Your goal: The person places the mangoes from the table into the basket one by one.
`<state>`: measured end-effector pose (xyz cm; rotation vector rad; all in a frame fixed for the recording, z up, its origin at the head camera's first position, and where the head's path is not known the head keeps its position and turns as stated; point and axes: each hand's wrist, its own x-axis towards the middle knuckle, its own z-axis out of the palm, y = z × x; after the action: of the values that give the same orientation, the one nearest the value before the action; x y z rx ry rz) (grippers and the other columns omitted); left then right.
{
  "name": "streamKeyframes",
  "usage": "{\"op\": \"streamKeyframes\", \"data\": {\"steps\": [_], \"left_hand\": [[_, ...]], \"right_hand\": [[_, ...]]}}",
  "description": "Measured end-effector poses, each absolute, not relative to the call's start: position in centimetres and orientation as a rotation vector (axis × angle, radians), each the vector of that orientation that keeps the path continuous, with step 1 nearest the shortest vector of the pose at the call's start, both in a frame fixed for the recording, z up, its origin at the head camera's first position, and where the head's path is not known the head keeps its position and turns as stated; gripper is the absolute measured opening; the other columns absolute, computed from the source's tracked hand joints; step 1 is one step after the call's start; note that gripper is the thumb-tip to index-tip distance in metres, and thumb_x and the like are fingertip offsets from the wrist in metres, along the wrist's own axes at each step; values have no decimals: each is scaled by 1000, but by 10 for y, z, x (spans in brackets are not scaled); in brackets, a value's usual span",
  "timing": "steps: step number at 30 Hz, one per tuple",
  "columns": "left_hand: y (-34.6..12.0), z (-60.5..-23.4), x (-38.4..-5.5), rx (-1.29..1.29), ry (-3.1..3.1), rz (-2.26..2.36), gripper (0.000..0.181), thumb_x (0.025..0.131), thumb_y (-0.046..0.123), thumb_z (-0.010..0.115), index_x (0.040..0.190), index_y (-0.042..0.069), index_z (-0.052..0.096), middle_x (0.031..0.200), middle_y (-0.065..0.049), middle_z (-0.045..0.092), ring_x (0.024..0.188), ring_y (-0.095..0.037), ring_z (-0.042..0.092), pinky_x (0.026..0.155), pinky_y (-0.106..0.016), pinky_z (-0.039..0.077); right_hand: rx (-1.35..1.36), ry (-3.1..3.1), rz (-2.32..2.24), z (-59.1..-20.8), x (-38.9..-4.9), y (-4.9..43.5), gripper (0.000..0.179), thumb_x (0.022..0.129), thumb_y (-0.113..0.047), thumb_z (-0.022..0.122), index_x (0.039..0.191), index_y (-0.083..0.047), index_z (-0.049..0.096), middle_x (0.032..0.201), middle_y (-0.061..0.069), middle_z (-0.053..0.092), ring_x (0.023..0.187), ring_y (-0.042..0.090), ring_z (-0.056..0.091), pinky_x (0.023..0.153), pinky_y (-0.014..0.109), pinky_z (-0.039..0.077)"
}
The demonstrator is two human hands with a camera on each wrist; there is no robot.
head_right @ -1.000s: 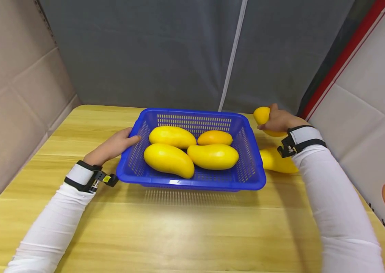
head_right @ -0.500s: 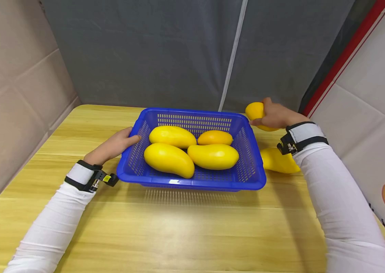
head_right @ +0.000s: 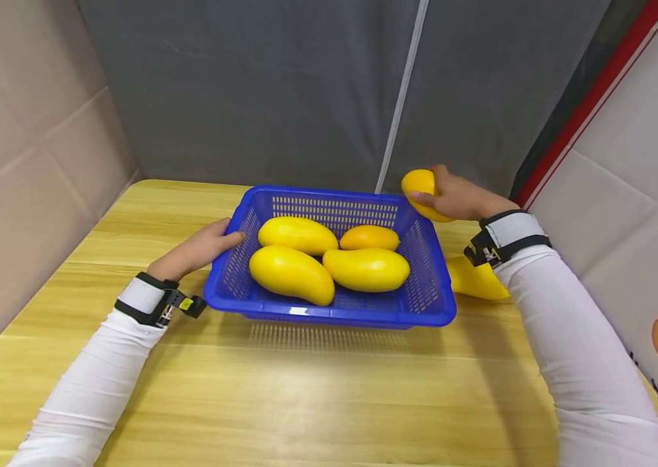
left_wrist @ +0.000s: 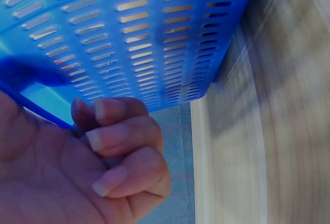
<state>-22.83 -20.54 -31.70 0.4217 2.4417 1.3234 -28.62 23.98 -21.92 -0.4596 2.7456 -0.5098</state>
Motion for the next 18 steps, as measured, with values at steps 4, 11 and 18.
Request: {"op": "streamKeyframes", "data": {"steps": [4,11,18], "left_hand": [[-206,-318,-229,422,2440,1324,53,102,27,40,145,-1,27,119,-23,59,91,-27,67,77,-37,55],[-206,-319,-229,424,2421,1355,51,102,27,40,143,0,28,115,-22,60,87,-27,68,75,-37,55],[-206,-318,-229,422,2408,1363,51,102,27,40,143,0,28,115,-22,60,88,-28,68,75,-37,55]], "right_hand": [[-521,2749,-532,-217,-282,228,88,96,-58,38,146,4,0,124,29,39,105,41,44,96,59,33],[-613,2720,-577,-212,-276,211,81,98,-51,39,147,2,1,126,26,35,106,38,42,96,56,33],[-721,2690,-586,-214,-269,194,73,99,-42,45,147,-4,5,125,23,33,106,36,41,95,53,36]]}}
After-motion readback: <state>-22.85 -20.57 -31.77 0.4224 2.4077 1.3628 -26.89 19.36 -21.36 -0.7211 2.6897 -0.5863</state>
